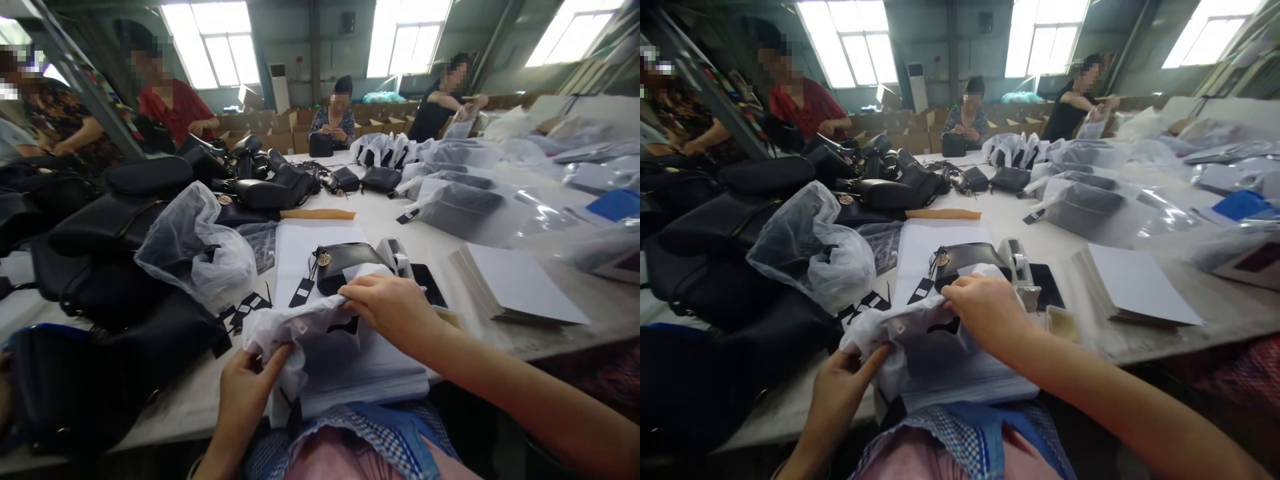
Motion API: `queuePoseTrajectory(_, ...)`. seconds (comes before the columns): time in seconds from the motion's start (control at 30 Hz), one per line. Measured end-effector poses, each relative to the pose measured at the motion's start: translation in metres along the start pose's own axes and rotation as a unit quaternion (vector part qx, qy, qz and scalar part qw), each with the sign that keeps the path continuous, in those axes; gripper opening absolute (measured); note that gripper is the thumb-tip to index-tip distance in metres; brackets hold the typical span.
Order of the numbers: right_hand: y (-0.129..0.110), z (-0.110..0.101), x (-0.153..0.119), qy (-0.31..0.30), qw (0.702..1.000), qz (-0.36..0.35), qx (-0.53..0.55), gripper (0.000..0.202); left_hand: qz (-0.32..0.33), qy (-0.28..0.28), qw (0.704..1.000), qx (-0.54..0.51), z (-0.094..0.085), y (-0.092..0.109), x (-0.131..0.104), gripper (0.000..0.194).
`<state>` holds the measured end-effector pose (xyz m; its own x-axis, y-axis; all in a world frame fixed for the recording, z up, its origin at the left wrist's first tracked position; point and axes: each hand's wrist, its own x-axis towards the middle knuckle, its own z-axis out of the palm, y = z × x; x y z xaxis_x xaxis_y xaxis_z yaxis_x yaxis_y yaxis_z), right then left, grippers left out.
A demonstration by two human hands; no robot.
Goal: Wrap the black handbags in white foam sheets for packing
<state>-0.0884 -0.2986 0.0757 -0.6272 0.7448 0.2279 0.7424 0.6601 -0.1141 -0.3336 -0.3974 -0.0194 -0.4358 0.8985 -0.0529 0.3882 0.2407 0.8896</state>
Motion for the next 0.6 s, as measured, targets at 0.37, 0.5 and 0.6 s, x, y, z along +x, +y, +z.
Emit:
queuePoseTrajectory(0.37,0.031,0.071,-0.049,0.185,0.958,-0.043,0.213,0.063,0.281,0.226,0.925,0.121,-0.016,0.018,-0.022,0.064)
queuePoseTrajectory(0.5,0.031,0.083,-0.060,0.196,0.967,-0.056,0.151,0.082,0.520,0.066,0.811,0.259,0.022,0.046,-0.032,0.075)
queuePoseTrajectory(0.6,0.033,0.086,-0.066,0.192,0.969,-0.084,0.134,0.085,0.516,0.006,0.794,0.322,0.047,0.049,-0.018,0.079)
